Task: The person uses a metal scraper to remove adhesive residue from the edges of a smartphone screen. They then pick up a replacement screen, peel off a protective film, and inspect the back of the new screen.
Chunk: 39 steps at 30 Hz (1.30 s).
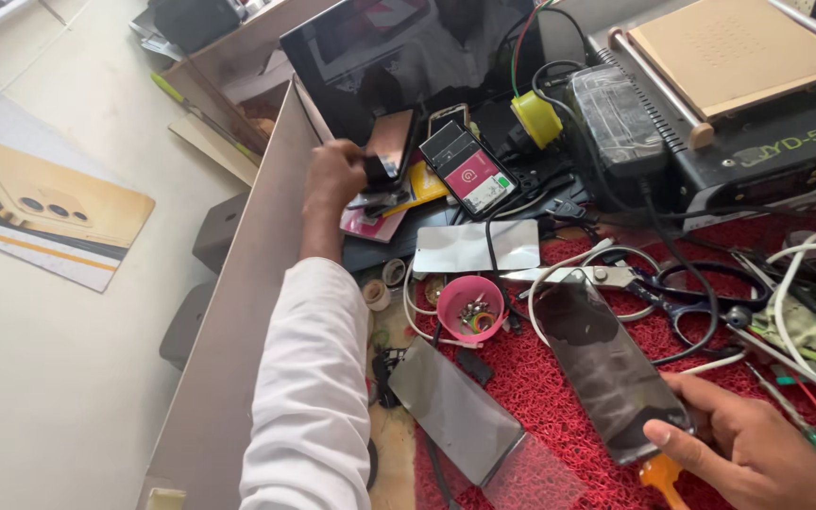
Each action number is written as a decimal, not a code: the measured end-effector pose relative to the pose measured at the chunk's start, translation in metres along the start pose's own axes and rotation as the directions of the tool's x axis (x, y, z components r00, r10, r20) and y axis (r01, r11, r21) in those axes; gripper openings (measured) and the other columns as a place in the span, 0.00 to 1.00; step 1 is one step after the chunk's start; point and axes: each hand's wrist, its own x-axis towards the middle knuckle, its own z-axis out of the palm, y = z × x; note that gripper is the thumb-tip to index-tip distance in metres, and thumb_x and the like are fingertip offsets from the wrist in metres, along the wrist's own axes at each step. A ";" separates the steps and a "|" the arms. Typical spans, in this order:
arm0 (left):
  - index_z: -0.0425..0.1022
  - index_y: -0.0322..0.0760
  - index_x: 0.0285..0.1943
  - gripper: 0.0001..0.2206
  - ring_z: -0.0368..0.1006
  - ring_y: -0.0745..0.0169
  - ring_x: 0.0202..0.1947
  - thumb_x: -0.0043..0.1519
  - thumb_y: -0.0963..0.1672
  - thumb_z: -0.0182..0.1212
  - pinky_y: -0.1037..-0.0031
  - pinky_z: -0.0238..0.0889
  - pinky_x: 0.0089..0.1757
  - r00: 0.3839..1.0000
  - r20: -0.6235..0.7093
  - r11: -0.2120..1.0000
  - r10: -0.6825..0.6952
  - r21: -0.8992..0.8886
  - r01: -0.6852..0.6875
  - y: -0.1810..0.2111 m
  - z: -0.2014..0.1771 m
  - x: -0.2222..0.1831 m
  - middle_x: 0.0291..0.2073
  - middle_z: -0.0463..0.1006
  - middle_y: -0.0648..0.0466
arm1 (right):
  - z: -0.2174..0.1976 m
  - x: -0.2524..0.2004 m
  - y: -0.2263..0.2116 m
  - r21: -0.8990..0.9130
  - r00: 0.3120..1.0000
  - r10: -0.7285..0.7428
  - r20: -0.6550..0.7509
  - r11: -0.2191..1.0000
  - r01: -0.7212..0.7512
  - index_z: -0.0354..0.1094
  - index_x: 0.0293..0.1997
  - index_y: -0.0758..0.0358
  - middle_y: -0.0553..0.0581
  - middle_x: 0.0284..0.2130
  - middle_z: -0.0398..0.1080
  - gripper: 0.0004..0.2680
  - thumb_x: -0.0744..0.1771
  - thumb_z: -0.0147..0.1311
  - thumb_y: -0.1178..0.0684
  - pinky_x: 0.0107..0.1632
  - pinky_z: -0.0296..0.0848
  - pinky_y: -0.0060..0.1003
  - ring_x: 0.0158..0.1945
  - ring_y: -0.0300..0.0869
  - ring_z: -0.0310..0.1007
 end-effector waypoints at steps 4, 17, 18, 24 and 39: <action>0.80 0.31 0.44 0.07 0.80 0.52 0.35 0.60 0.39 0.61 0.64 0.72 0.40 0.930 -0.367 0.941 -0.019 -0.321 -0.108 -0.003 -0.010 0.012 0.35 0.83 0.43 | 0.003 -0.008 -0.023 0.066 0.990 0.004 -0.142 0.998 0.006 0.54 0.76 0.58 0.64 0.47 0.74 0.25 0.69 0.57 0.47 0.33 0.75 0.46 0.34 0.50 0.72; 0.71 0.31 0.51 0.09 0.78 0.62 0.28 0.63 0.39 0.56 0.68 0.79 0.27 0.946 -0.061 0.474 -0.318 -0.875 0.103 0.043 -0.050 -0.007 0.34 0.77 0.50 | 0.007 -0.019 -0.039 0.073 0.902 -0.406 -0.148 0.905 0.420 0.57 0.70 0.68 0.64 0.55 0.68 0.20 0.70 0.55 0.51 0.46 0.79 0.29 0.51 0.37 0.74; 0.71 0.32 0.52 0.09 0.80 0.62 0.30 0.63 0.38 0.55 0.68 0.79 0.27 0.957 0.003 0.442 -0.291 -0.886 0.137 0.044 -0.045 -0.010 0.36 0.78 0.50 | 0.007 -0.020 -0.041 0.059 0.946 -0.282 -0.163 0.954 0.295 0.57 0.69 0.64 0.63 0.53 0.68 0.20 0.69 0.56 0.50 0.39 0.79 0.33 0.43 0.38 0.72; 0.76 0.29 0.51 0.11 0.82 0.59 0.32 0.61 0.39 0.60 0.70 0.81 0.30 0.935 0.264 0.647 -0.238 -0.675 0.355 0.041 -0.005 -0.015 0.38 0.81 0.49 | 0.011 -0.031 -0.057 0.025 0.977 -0.121 -0.173 0.992 0.127 0.59 0.68 0.58 0.60 0.45 0.68 0.20 0.68 0.57 0.50 0.25 0.81 0.37 0.25 0.38 0.70; 0.77 0.33 0.55 0.27 0.75 0.41 0.51 0.52 0.53 0.72 0.57 0.65 0.51 0.993 0.002 0.983 -0.118 0.139 0.116 0.044 0.051 0.018 0.48 0.79 0.39 | 0.009 -0.044 -0.092 -0.025 0.987 0.114 -0.113 0.993 -0.118 0.63 0.68 0.50 0.54 0.21 0.65 0.20 0.68 0.59 0.45 0.26 0.72 0.36 0.22 0.37 0.64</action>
